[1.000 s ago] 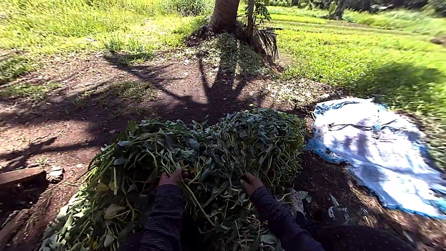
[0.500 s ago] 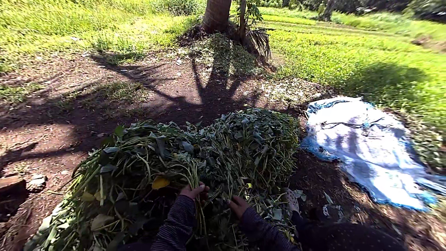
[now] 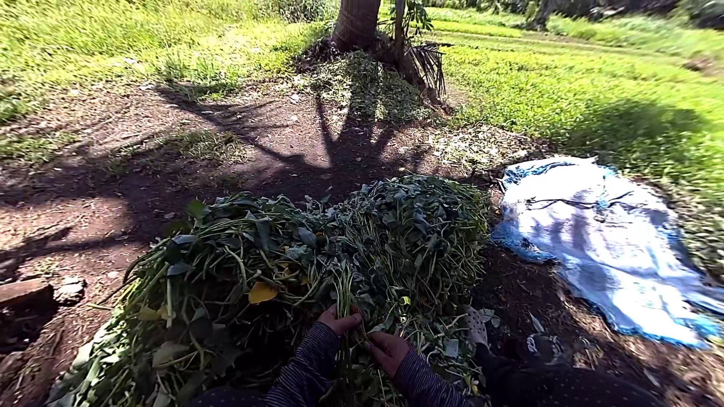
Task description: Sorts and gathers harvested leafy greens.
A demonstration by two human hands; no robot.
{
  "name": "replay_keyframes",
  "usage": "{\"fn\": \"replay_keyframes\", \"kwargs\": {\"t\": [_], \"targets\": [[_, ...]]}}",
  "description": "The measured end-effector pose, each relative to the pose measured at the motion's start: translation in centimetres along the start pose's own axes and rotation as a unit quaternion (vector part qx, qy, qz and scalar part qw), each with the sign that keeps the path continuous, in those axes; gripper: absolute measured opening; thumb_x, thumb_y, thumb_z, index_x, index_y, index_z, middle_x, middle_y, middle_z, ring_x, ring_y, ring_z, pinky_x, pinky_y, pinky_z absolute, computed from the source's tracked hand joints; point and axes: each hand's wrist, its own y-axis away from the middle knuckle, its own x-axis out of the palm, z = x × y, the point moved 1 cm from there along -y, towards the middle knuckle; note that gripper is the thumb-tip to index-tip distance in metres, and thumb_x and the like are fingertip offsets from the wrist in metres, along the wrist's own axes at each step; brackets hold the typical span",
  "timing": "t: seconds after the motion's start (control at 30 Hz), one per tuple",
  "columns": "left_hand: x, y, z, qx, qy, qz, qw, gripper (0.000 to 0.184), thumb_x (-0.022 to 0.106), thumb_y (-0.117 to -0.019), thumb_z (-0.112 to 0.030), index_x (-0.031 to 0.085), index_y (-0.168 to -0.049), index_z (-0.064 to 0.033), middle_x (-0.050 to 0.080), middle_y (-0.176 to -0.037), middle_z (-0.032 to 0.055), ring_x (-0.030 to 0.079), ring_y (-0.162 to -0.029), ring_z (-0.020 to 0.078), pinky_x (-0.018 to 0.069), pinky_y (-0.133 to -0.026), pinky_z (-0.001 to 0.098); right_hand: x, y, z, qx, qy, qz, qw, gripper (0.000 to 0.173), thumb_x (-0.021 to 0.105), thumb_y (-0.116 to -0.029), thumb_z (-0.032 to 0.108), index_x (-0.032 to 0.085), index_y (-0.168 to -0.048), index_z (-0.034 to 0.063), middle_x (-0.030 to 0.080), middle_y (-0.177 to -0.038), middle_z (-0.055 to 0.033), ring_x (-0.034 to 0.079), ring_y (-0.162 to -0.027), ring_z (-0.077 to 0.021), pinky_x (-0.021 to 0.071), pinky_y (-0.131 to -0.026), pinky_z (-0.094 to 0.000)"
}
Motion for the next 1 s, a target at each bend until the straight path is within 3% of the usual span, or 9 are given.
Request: {"fn": "replay_keyframes", "kwargs": {"t": [0.1, 0.2, 0.27, 0.3, 0.4, 0.47, 0.57, 0.7, 1.0], "targets": [[-0.1, -0.5, 0.6, 0.001, -0.016, -0.032, 0.999, 0.04, 0.076, -0.0908, -0.005, 0.055, -0.125, -0.0006, 0.067, -0.098, 0.0129, 0.068, -0.078, 0.0202, 0.0589, -0.069, 0.0371, 1.3, -0.3, -0.7, 0.072, -0.236, -0.047, 0.968, 0.043, 0.036, -0.113, 0.027, 0.055, -0.136, -0.0041, 0.073, -0.102, -0.016, 0.072, -0.09, -0.024, 0.0574, -0.086, -0.0428], [0.2, -0.6, 1.0, 0.011, -0.049, -0.067, 0.997, 0.045, 0.078, -0.0882, -0.003, 0.056, -0.128, -0.0005, 0.068, -0.102, 0.0137, 0.068, -0.08, 0.0198, 0.0589, -0.071, 0.0362, 2.5, -0.9, -0.6, 0.181, -0.517, -0.082, 0.833, 0.046, 0.023, -0.1144, 0.033, 0.044, -0.14, 0.0019, 0.071, -0.103, -0.0159, 0.071, -0.087, -0.0289, 0.0584, -0.081, -0.0483], [0.5, -0.6, 1.0, 0.021, -0.078, -0.08, 0.994, 0.046, 0.079, -0.0875, -0.003, 0.057, -0.128, -0.0007, 0.068, -0.103, 0.0138, 0.068, -0.08, 0.0195, 0.0586, -0.074, 0.0365, 2.7, -1.0, -0.5, 0.204, -0.56, -0.093, 0.798, 0.049, 0.021, -0.1141, 0.035, 0.046, -0.138, 0.0014, 0.07, -0.105, -0.0163, 0.071, -0.089, -0.0298, 0.0576, -0.081, -0.0497], [0.5, -0.5, 1.0, 0.023, -0.086, -0.082, 0.993, 0.046, 0.079, -0.088, -0.004, 0.057, -0.129, -0.0006, 0.068, -0.103, 0.0139, 0.068, -0.081, 0.0194, 0.0584, -0.075, 0.0365, 2.7, -1.0, -0.2, 0.208, -0.54, -0.103, 0.809, 0.046, 0.022, -0.1145, 0.032, 0.047, -0.138, 0.0011, 0.07, -0.104, -0.0165, 0.071, -0.088, -0.0294, 0.0573, -0.081, -0.0487], [0.5, -0.6, 1.4, 0.03, -0.123, -0.081, 0.989, 0.054, 0.081, -0.0879, -0.01, 0.053, -0.133, 0.002, 0.069, -0.107, 0.0181, 0.07, -0.086, 0.024, 0.0589, -0.079, 0.0418, 2.7, -0.6, -0.7, 0.128, -0.342, -0.132, 0.921, 0.035, 0.039, -0.1126, 0.019, 0.051, -0.137, -0.0035, 0.069, -0.112, -0.0181, 0.073, -0.093, -0.0269, 0.0609, -0.085, -0.0438], [0.7, -0.5, 1.7, 0.026, -0.131, -0.065, 0.989, 0.062, 0.083, -0.0871, -0.014, 0.051, -0.137, 0.0022, 0.069, -0.113, 0.0203, 0.071, -0.094, 0.0266, 0.059, -0.086, 0.0446, 2.6, -0.3, -1.1, 0.076, -0.252, -0.125, 0.957, 0.035, 0.049, -0.1092, 0.018, 0.053, -0.137, -0.0023, 0.07, -0.116, -0.0183, 0.073, -0.095, -0.0262, 0.0608, -0.086, -0.0436], [1.2, -0.4, 1.9, 0.009, -0.117, -0.074, 0.99, 0.062, 0.083, -0.0859, -0.011, 0.052, -0.138, 0.0005, 0.068, -0.116, 0.0207, 0.071, -0.096, 0.028, 0.0594, -0.084, 0.0457, 2.9, -0.5, -1.7, 0.084, -0.329, -0.165, 0.926, 0.032, 0.051, -0.1073, 0.013, 0.049, -0.135, -0.0028, 0.068, -0.112, -0.0187, 0.073, -0.088, -0.0268, 0.0621, -0.078, -0.0449], [1.4, -0.4, 1.8, 0.017, -0.058, -0.098, 0.993, 0.056, 0.081, -0.085, -0.004, 0.053, -0.134, -0.003, 0.073, -0.102, 0.0152, 0.072, -0.082, 0.0232, 0.0596, -0.07, 0.0393, 2.8, -0.9, -0.9, 0.159, -0.508, -0.253, 0.808, 0.036, 0.034, -0.1132, 0.019, 0.035, -0.145, 0.0037, 0.063, -0.105, -0.0209, 0.068, -0.072, -0.0307, 0.059, -0.064, -0.0464], [1.7, -0.2, 1.6, -0.022, -0.06, -0.124, 0.99, 0.058, 0.082, -0.0885, -0.012, 0.049, -0.136, -0.0017, 0.069, -0.102, 0.0177, 0.069, -0.077, 0.0233, 0.0571, -0.066, 0.0379, 2.8, -0.4, -2.1, 0.068, -0.339, -0.135, 0.929, 0.026, 0.049, -0.1082, 0.013, 0.049, -0.131, -0.0009, 0.071, -0.108, -0.0144, 0.073, -0.089, -0.0228, 0.0606, -0.079, -0.0397]]}}
